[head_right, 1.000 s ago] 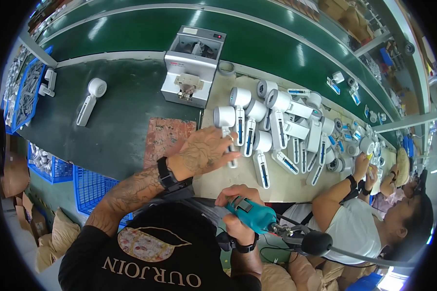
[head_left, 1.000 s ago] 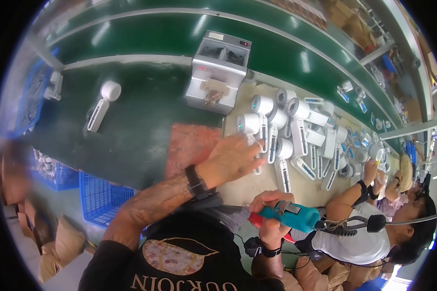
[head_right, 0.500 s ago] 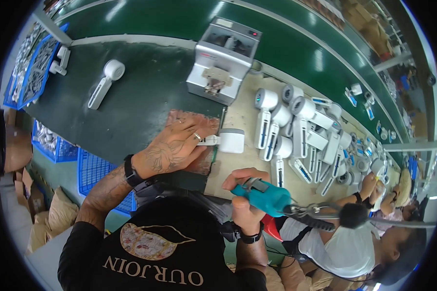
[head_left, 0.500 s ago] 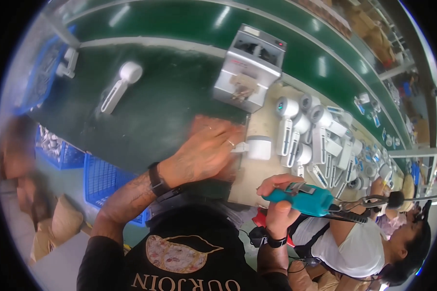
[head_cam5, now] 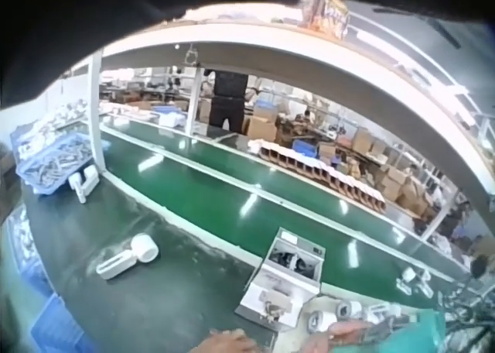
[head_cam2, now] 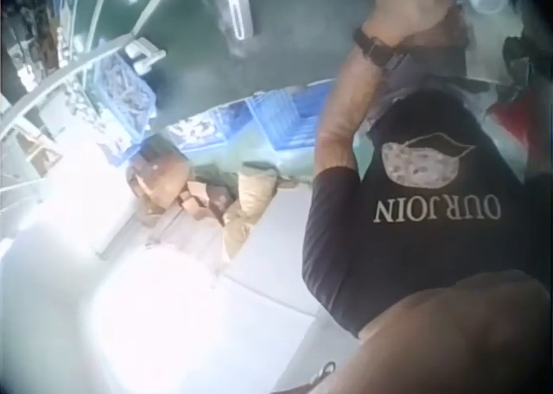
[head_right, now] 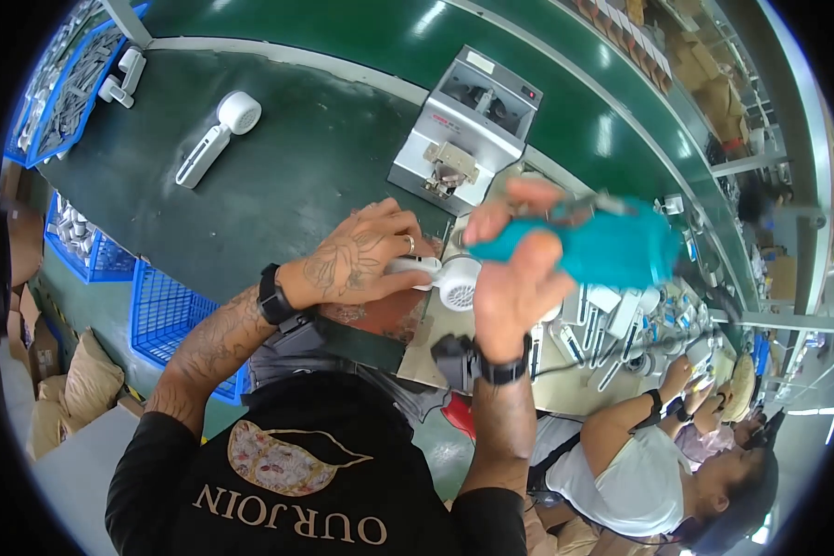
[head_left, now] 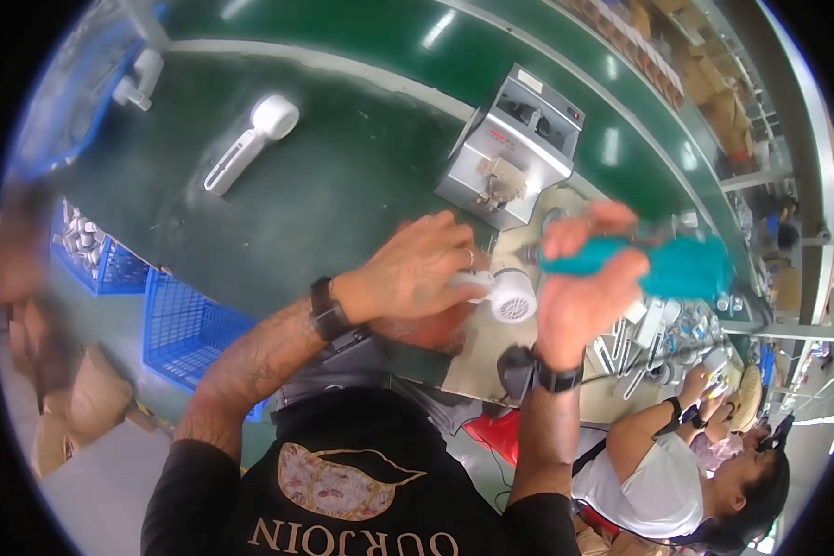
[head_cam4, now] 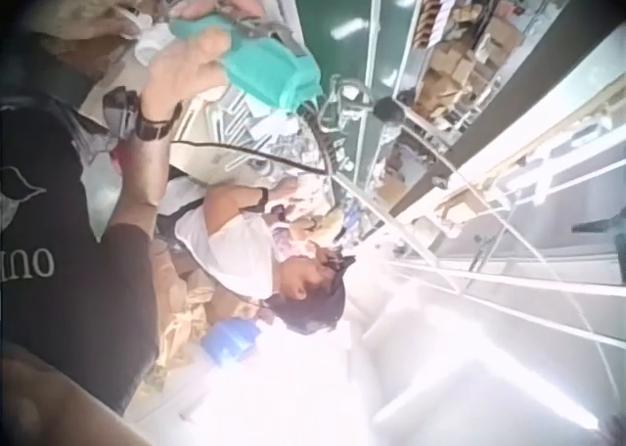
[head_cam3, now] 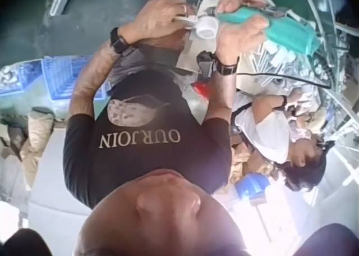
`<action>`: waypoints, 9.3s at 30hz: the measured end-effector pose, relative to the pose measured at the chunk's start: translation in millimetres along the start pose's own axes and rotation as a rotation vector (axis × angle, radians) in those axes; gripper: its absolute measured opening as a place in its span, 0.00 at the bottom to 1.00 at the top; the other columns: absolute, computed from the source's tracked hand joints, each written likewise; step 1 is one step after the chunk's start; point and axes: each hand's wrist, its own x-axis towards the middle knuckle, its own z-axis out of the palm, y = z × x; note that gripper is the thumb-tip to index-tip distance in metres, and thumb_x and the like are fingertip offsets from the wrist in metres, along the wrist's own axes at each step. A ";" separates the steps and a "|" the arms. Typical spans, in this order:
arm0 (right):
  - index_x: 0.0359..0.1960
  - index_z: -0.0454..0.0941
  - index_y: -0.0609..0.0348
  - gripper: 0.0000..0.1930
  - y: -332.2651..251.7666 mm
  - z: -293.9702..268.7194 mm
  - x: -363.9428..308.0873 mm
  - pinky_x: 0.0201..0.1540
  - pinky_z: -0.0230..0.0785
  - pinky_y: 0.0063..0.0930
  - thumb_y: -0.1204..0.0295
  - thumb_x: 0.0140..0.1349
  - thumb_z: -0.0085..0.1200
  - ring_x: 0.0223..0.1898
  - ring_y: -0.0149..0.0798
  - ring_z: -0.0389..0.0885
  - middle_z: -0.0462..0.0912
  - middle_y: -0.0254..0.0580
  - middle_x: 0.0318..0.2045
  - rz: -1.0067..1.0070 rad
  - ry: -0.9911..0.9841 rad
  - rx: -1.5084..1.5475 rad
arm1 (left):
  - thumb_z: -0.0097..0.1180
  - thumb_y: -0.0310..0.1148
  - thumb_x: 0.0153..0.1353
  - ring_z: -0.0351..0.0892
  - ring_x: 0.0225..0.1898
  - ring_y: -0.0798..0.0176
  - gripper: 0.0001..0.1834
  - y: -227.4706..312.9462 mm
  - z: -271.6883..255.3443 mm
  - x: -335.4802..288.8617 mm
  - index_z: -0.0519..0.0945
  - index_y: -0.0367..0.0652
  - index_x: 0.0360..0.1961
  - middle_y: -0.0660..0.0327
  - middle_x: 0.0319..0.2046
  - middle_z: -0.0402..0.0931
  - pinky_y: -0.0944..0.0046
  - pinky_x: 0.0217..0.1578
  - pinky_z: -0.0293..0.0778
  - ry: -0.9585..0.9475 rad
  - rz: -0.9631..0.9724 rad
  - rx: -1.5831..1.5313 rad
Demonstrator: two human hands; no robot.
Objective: The person picks up a white plastic component, aligns it with a base, and drives a screw into the assembly using a power screwdriver. After completing each unit, they place it on the workbench and reach for the next component to repeat the process.
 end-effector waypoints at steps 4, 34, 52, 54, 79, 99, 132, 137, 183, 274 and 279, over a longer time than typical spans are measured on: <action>0.47 0.72 0.66 0.21 24.4 18.2 37.0 0.30 0.68 0.28 0.55 0.76 0.43 0.26 0.35 0.75 0.74 0.39 0.24 -0.010 -0.013 -0.140 | 0.66 0.46 0.59 0.74 0.48 0.59 0.21 -4.2 -4.0 1.1 0.82 0.51 0.51 0.64 0.43 0.78 0.55 0.51 0.69 -0.039 0.089 0.033; 0.47 0.71 0.67 0.28 22.2 -15.6 -20.1 0.28 0.68 0.30 0.48 0.70 0.53 0.24 0.35 0.74 0.74 0.40 0.23 0.119 -0.093 -0.134 | 0.61 0.46 0.61 0.72 0.51 0.53 0.21 -7.8 5.0 -7.1 0.78 0.52 0.53 0.61 0.44 0.76 0.48 0.57 0.66 -0.041 0.006 -0.078; 0.42 0.70 0.65 0.19 28.3 -9.1 -9.7 0.30 0.69 0.30 0.57 0.74 0.50 0.26 0.35 0.74 0.73 0.40 0.24 0.197 -0.104 -0.142 | 0.65 0.45 0.59 0.73 0.47 0.54 0.18 -8.3 7.9 -4.2 0.82 0.51 0.48 0.63 0.46 0.77 0.52 0.50 0.68 0.053 0.048 0.009; 0.47 0.71 0.68 0.20 29.8 -6.5 3.8 0.30 0.69 0.29 0.57 0.75 0.48 0.27 0.34 0.76 0.75 0.39 0.24 0.176 -0.068 -0.217 | 0.64 0.46 0.59 0.72 0.46 0.55 0.18 -7.6 4.9 -4.4 0.82 0.51 0.48 0.63 0.44 0.77 0.53 0.49 0.68 0.015 0.044 -0.017; 0.48 0.71 0.69 0.31 1.6 -17.2 -37.0 0.29 0.67 0.30 0.46 0.69 0.54 0.23 0.36 0.73 0.72 0.39 0.23 0.155 -0.048 -0.159 | 0.59 0.40 0.62 0.73 0.47 0.56 0.17 -5.3 1.9 -5.7 0.81 0.51 0.52 0.64 0.45 0.78 0.54 0.51 0.68 -0.024 0.016 -0.010; 0.38 0.68 0.63 0.23 21.5 -18.2 -48.2 0.27 0.69 0.33 0.51 0.70 0.54 0.22 0.37 0.72 0.71 0.41 0.22 0.140 -0.076 -0.027 | 0.58 0.39 0.63 0.71 0.49 0.54 0.18 -3.4 -0.4 -2.4 0.77 0.46 0.53 0.62 0.51 0.73 0.51 0.53 0.68 -0.077 0.017 0.017; 0.44 0.67 0.64 0.40 -37.8 -76.0 -127.7 0.23 0.64 0.25 0.32 0.60 0.52 0.19 0.35 0.73 0.72 0.40 0.20 0.050 0.160 -0.138 | 0.70 0.28 0.53 0.82 0.42 0.53 0.18 -42.9 -60.7 -71.3 0.83 0.41 0.46 0.55 0.40 0.81 0.59 0.44 0.78 0.474 -0.307 0.147; 0.50 0.70 0.67 0.41 -30.9 -72.6 -133.9 0.29 0.73 0.31 0.36 0.56 0.62 0.27 0.40 0.79 0.79 0.47 0.28 0.143 0.191 -0.072 | 0.68 0.28 0.58 0.82 0.44 0.57 0.16 -110.1 -85.5 -107.9 0.81 0.41 0.47 0.55 0.43 0.81 0.59 0.47 0.77 0.553 -0.298 0.375; 0.48 0.69 0.67 0.39 -64.8 -99.2 -153.1 0.31 0.74 0.31 0.39 0.58 0.62 0.27 0.38 0.79 0.78 0.46 0.28 0.236 0.111 -0.081 | 0.55 0.53 0.57 0.82 0.45 0.45 0.24 81.6 88.6 150.0 0.82 0.42 0.38 0.51 0.39 0.83 0.45 0.45 0.74 -0.162 -0.233 0.097; 0.39 0.74 0.66 0.17 43.6 30.4 32.7 0.30 0.68 0.30 0.61 0.75 0.45 0.25 0.36 0.74 0.72 0.40 0.22 0.127 0.064 -0.194 | 0.58 0.48 0.62 0.71 0.44 0.57 0.19 -22.2 15.4 -8.9 0.83 0.48 0.47 0.63 0.41 0.74 0.57 0.49 0.68 0.174 0.152 -0.003; 0.43 0.72 0.65 0.28 3.5 -2.4 -14.9 0.28 0.65 0.29 0.46 0.70 0.50 0.24 0.35 0.70 0.68 0.37 0.20 0.059 0.000 -0.086 | 0.59 0.47 0.62 0.71 0.44 0.57 0.19 -16.4 14.4 -5.8 0.83 0.50 0.48 0.64 0.40 0.74 0.57 0.49 0.68 0.137 0.143 -0.036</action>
